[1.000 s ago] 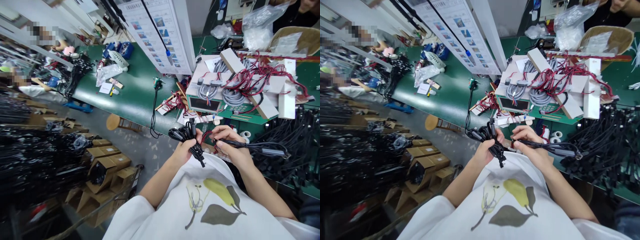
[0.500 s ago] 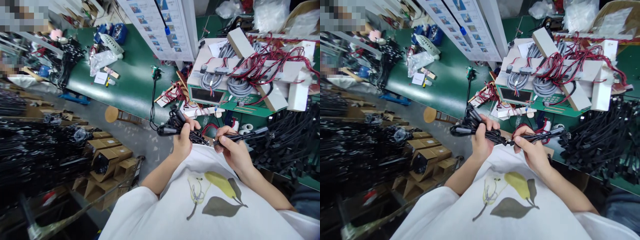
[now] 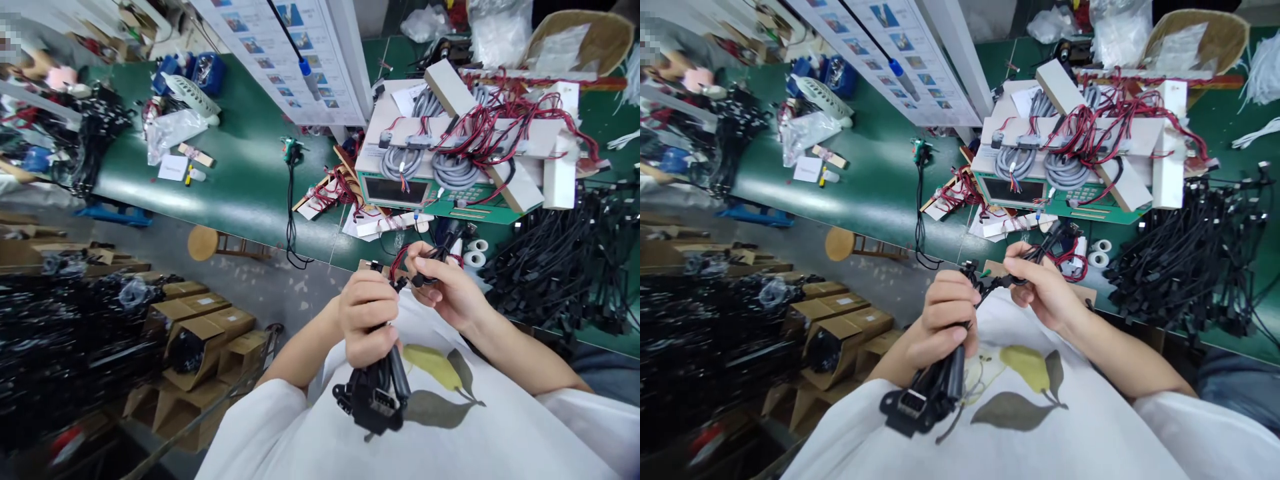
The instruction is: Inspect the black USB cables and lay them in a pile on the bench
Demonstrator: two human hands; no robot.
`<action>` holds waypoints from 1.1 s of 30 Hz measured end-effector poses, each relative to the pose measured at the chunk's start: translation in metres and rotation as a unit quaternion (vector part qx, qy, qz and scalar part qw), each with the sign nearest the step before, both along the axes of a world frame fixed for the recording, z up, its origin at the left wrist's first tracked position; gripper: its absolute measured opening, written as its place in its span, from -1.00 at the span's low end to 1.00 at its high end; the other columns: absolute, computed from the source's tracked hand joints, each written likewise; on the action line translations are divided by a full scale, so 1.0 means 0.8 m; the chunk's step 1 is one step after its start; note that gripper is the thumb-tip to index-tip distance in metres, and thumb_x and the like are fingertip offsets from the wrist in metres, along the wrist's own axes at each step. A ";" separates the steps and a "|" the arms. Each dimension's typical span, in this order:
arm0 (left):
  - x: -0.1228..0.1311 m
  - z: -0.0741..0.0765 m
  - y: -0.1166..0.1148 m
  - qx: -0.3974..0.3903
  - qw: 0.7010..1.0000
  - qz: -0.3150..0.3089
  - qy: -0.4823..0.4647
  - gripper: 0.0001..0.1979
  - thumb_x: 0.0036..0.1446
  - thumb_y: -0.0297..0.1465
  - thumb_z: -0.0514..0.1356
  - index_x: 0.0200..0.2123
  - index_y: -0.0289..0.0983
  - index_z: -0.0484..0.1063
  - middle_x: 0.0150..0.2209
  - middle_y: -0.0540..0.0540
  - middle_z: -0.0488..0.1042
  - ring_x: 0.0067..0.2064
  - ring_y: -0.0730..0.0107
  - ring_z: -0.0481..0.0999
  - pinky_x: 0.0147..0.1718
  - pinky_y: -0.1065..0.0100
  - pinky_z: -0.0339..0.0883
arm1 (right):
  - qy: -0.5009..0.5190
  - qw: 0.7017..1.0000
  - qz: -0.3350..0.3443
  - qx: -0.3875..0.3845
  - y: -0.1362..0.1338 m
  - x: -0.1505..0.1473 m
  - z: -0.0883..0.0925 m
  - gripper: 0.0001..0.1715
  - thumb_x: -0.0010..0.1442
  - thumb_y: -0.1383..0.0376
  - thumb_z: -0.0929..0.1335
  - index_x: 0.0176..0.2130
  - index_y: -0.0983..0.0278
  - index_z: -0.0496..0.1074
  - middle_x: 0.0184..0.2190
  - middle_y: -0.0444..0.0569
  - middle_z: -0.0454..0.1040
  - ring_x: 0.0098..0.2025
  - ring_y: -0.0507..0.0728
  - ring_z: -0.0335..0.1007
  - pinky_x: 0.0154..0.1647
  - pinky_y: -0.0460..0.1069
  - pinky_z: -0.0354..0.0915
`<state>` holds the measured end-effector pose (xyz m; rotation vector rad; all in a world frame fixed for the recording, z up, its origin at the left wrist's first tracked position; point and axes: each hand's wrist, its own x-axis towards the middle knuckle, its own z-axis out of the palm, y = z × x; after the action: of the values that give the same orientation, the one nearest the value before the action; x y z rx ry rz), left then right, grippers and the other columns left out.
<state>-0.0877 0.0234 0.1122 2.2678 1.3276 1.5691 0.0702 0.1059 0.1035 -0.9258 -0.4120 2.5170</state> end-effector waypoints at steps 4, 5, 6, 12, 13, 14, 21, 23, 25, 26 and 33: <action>0.002 0.007 0.020 0.137 0.989 -0.051 0.035 -0.74 0.14 -0.41 0.17 -0.45 -0.18 0.07 -0.39 0.04 0.39 -0.30 0.40 0.45 -0.32 0.32 0.44 | -0.020 0.997 0.031 0.061 0.006 -0.003 -0.003 -0.69 0.04 0.26 0.53 -0.33 0.25 0.34 -0.64 -0.34 0.18 -0.71 -0.17 -0.23 -0.75 -0.24 0.01; 0.002 0.007 0.021 0.126 0.990 -0.045 0.038 -0.74 0.11 -0.43 0.18 -0.45 -0.18 0.08 -0.41 0.05 0.39 -0.31 0.40 0.45 -0.32 0.32 0.43 | -0.022 0.997 0.034 0.067 0.007 -0.004 -0.004 -0.69 0.04 0.26 0.52 -0.34 0.25 0.34 -0.64 -0.34 0.18 -0.70 -0.16 -0.24 -0.75 -0.24 0.02; 0.002 0.006 0.020 0.117 0.991 -0.045 0.042 -0.75 0.07 -0.43 0.19 -0.45 -0.17 0.09 -0.44 0.08 0.39 -0.33 0.39 0.45 -0.33 0.32 0.42 | -0.020 0.997 0.036 0.068 0.006 -0.005 -0.005 -0.69 0.03 0.26 0.52 -0.34 0.25 0.34 -0.65 -0.34 0.17 -0.70 -0.16 -0.26 -0.75 -0.24 0.02; 0.015 0.006 -0.032 -0.018 0.998 -0.039 0.044 -0.81 -0.16 -0.37 0.23 -0.49 -0.05 0.24 -0.60 0.16 0.40 -0.54 0.32 0.35 -0.51 0.25 0.29 | 0.021 0.995 0.052 0.077 -0.003 -0.008 -0.011 -0.68 0.04 0.24 0.53 -0.35 0.25 0.34 -0.62 -0.33 0.16 -0.67 -0.14 -0.21 -0.71 -0.23 0.07; 0.018 0.007 -0.043 -0.073 0.997 -0.016 0.032 -0.83 -0.17 -0.35 0.25 -0.49 -0.02 0.28 -0.60 0.14 0.41 -0.56 0.29 0.33 -0.53 0.23 0.27 | 0.031 0.994 0.054 0.086 -0.004 -0.008 -0.012 -0.68 0.04 0.23 0.54 -0.36 0.26 0.35 -0.61 -0.32 0.18 -0.67 -0.14 -0.18 -0.70 -0.22 0.10; 0.021 0.007 -0.052 -0.129 0.991 0.002 0.015 -0.84 -0.17 -0.35 0.26 -0.49 0.00 0.31 -0.59 0.12 0.43 -0.57 0.28 0.32 -0.54 0.21 0.27 | 0.041 0.993 0.056 0.098 -0.005 -0.008 -0.014 -0.69 0.04 0.22 0.54 -0.36 0.27 0.37 -0.60 -0.30 0.21 -0.67 -0.14 -0.14 -0.68 -0.21 0.13; 0.020 -0.006 -0.035 -0.106 0.952 -0.247 -0.146 -0.73 -0.15 -0.34 0.33 -0.41 0.15 0.37 -0.57 0.16 0.40 -0.60 0.37 0.31 -0.63 0.27 0.20 | 0.085 0.971 0.106 0.199 0.001 -0.003 -0.022 -0.66 0.08 0.12 0.52 -0.42 0.35 0.50 -0.52 -0.11 0.41 -0.68 -0.13 0.10 -0.71 -0.19 -0.03; 0.020 -0.005 -0.032 -0.084 0.947 -0.292 -0.102 -0.76 -0.14 -0.30 0.34 -0.42 0.14 0.35 -0.53 0.14 0.41 -0.55 0.36 0.35 -0.64 0.27 0.20 | 0.092 0.969 0.115 0.200 0.002 -0.003 -0.022 -0.66 0.09 0.13 0.52 -0.44 0.35 0.49 -0.53 -0.10 0.42 -0.67 -0.12 0.12 -0.71 -0.19 -0.03; 0.021 -0.001 -0.035 -0.039 0.943 -0.326 -0.050 -0.77 -0.13 -0.33 0.33 -0.47 0.06 0.31 -0.48 0.12 0.41 -0.49 0.36 0.39 -0.62 0.29 0.22 | 0.103 0.967 0.129 0.196 0.003 -0.005 -0.022 -0.66 0.09 0.13 0.52 -0.44 0.35 0.48 -0.54 -0.10 0.41 -0.66 -0.12 0.13 -0.70 -0.19 -0.02; 0.020 0.000 -0.036 -0.024 0.943 -0.329 -0.042 -0.76 -0.13 -0.36 0.33 -0.49 0.02 0.29 -0.47 0.11 0.40 -0.46 0.36 0.40 -0.61 0.29 0.23 | 0.109 0.965 0.137 0.193 0.003 -0.006 -0.022 -0.65 0.09 0.13 0.52 -0.44 0.35 0.48 -0.54 -0.11 0.40 -0.66 -0.12 0.13 -0.70 -0.20 -0.01; -0.007 -0.025 -0.001 -0.275 0.908 -0.315 0.015 -0.58 -0.27 0.30 0.20 -0.37 0.26 0.44 -0.53 -0.07 0.29 -0.47 0.12 0.36 -0.62 0.11 0.14 | 0.161 0.960 0.183 0.137 0.004 -0.012 -0.030 -0.59 0.03 0.08 0.53 -0.44 0.36 0.45 -0.55 -0.13 0.37 -0.65 -0.12 0.04 -0.73 -0.21 -0.05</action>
<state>-0.0932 0.0227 0.0926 2.0422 0.7640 0.8176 0.0606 0.1089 0.0792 -0.3457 -0.8641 2.7742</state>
